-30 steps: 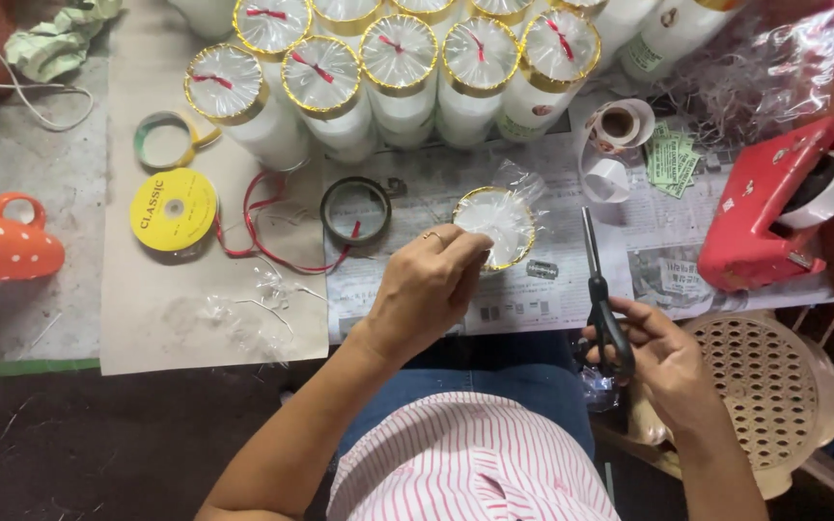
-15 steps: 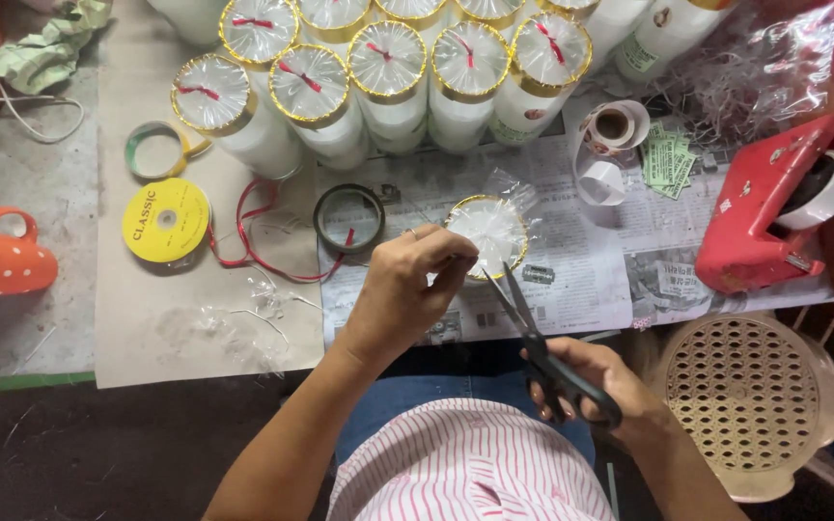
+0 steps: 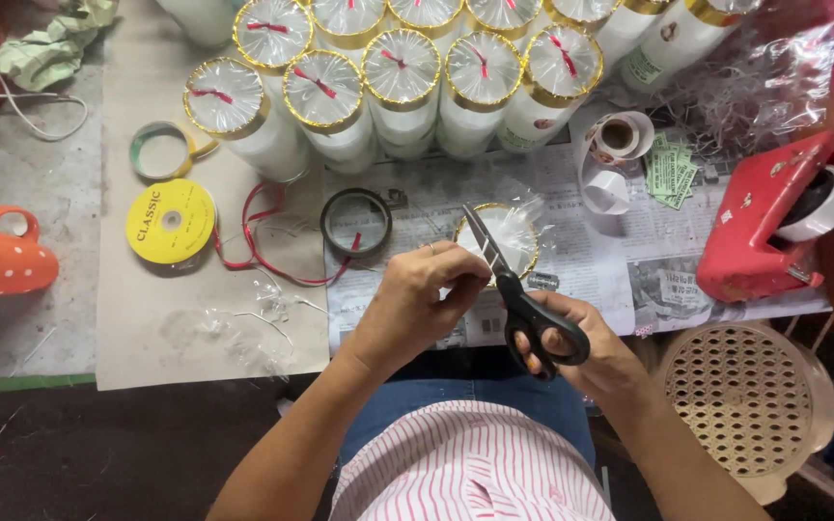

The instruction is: Wrapping candle jars in protective plastic and applying product labels

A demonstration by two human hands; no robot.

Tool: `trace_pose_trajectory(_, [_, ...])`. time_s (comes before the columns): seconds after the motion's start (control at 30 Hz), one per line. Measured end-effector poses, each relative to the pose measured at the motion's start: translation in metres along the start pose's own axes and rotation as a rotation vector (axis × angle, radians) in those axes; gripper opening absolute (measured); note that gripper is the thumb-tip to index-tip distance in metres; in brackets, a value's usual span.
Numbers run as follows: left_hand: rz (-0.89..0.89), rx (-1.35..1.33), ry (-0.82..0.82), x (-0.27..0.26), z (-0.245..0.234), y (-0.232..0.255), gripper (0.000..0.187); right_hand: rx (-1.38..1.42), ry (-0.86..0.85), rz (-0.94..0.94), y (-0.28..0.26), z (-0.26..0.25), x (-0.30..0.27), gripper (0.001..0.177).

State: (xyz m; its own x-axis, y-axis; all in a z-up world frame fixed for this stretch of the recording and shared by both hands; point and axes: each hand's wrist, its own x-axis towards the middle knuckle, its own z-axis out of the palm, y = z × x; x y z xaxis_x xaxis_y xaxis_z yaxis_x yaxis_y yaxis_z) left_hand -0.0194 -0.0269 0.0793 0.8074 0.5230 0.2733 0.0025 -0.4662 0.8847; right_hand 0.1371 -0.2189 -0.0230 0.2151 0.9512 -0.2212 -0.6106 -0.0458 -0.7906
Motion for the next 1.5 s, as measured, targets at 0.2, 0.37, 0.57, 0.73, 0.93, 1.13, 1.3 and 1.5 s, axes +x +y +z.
trace_pose_trajectory(0.2, [-0.055, -0.081, -0.05, -0.011, -0.013, 0.006, 0.015, -0.1, -0.047, -0.039, -0.033, 0.006, -0.024, 0.08])
trace_pose_trajectory(0.37, [-0.055, -0.104, -0.06, -0.013, -0.009, -0.004, 0.017, -0.031, -0.056, -0.028, -0.036, 0.017, -0.007, 0.081])
trace_pose_trajectory(0.57, [-0.052, -0.128, -0.051, -0.017, -0.009, -0.008, 0.016, -0.031, -0.047, -0.06, -0.026, 0.011, 0.012, 0.071])
trace_pose_trajectory(0.73, [-0.11, -0.106, -0.1, -0.031, -0.013, -0.028, 0.016, -0.004, -0.01, -0.102, -0.039, -0.016, -0.016, 0.071])
trace_pose_trajectory(0.93, [-0.374, 0.241, -0.205, -0.063, -0.047, -0.06, 0.029, -0.435, 0.12, -0.147, -0.094, -0.036, -0.051, 0.086])
trace_pose_trajectory(1.13, [-0.349, 0.662, -0.042, -0.088, -0.059, -0.086, 0.052, -1.526, 0.537, 0.438, -0.062, -0.067, -0.005, 0.061])
trace_pose_trajectory(1.3, [-0.326, 0.765, 0.008, -0.093, -0.061, -0.095, 0.048, -1.905, 0.429, 0.175, -0.049, -0.097, 0.017, 0.059])
trace_pose_trajectory(1.5, [-0.441, 0.863, 0.261, -0.107, -0.086, -0.133, 0.02, -1.913, 0.425, -0.145, -0.041, -0.094, -0.009, 0.052])
